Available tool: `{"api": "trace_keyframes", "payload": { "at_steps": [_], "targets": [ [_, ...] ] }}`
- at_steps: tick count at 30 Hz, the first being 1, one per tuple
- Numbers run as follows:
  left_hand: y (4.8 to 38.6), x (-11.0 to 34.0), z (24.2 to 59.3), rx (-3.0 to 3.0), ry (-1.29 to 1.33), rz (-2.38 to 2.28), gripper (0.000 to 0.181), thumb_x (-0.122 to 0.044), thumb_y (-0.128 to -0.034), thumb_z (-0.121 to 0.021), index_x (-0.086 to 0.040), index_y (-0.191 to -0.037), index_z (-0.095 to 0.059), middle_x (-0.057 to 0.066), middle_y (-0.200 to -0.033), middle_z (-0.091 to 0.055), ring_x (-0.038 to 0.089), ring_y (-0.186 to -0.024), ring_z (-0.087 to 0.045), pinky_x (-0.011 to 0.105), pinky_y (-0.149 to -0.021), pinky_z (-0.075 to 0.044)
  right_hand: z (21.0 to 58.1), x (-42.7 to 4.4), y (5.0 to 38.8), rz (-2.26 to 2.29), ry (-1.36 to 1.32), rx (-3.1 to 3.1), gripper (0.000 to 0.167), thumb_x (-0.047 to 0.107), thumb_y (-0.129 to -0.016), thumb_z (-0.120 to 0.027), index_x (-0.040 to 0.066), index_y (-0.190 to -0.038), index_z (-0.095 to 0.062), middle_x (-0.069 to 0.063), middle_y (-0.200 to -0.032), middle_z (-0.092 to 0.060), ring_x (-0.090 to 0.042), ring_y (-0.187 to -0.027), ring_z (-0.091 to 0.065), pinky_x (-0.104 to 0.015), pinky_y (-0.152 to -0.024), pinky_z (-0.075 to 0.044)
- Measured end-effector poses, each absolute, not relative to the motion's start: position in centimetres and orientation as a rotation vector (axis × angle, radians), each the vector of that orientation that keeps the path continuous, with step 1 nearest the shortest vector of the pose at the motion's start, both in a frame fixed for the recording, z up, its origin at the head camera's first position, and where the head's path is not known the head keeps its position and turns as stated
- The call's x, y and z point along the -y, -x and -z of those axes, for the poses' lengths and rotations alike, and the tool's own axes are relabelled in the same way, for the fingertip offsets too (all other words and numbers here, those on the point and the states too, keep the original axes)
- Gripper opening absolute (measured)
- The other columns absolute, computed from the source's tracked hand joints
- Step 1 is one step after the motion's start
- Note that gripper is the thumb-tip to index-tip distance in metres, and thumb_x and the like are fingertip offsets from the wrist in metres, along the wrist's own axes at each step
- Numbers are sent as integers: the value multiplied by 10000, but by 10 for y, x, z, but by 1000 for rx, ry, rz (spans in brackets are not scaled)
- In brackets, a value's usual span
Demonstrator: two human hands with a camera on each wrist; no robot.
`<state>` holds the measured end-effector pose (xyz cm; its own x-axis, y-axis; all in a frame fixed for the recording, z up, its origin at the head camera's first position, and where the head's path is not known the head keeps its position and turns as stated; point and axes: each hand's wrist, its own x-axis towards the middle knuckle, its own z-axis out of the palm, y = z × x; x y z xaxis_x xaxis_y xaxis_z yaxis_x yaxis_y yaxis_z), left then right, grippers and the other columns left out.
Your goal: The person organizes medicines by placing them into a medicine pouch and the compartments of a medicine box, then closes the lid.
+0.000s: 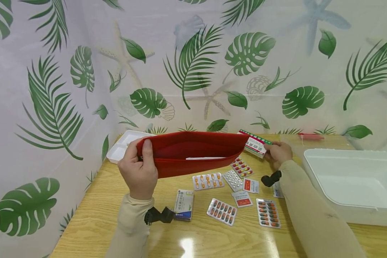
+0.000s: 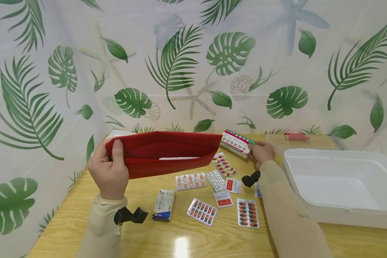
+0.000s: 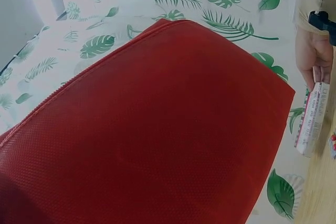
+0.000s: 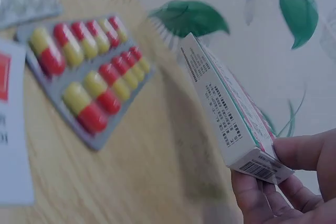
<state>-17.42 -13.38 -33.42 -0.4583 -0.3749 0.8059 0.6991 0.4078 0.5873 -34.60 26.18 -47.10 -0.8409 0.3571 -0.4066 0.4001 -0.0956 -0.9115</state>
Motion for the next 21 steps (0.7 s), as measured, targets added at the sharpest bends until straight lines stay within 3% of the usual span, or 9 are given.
{"api": "trace_keyframes", "payload": {
  "at_steps": [7,21],
  "targets": [
    [175,133,334,1622,301,1284,144,-75,-940,-602,33,-970,-693,79,-920,-721,163,-795,-685,303,-701,-573,439,-250,328,2438,-641,-1945,303,72,-924,-621,91,-1185,-469,-55,-1124,-515,-122,-898,-589,-208,-694,-540],
    [174,130,335,1650,317,1288,125,-41,-931,-603,30,-984,-691,109,-909,-719,235,-764,-688,275,-693,-567,383,-224,282,2947,-177,-1354,318,33,-903,-648,12,-1145,-441,-122,-1251,-458,-173,-989,-597,-246,-807,-538]
  ]
}}
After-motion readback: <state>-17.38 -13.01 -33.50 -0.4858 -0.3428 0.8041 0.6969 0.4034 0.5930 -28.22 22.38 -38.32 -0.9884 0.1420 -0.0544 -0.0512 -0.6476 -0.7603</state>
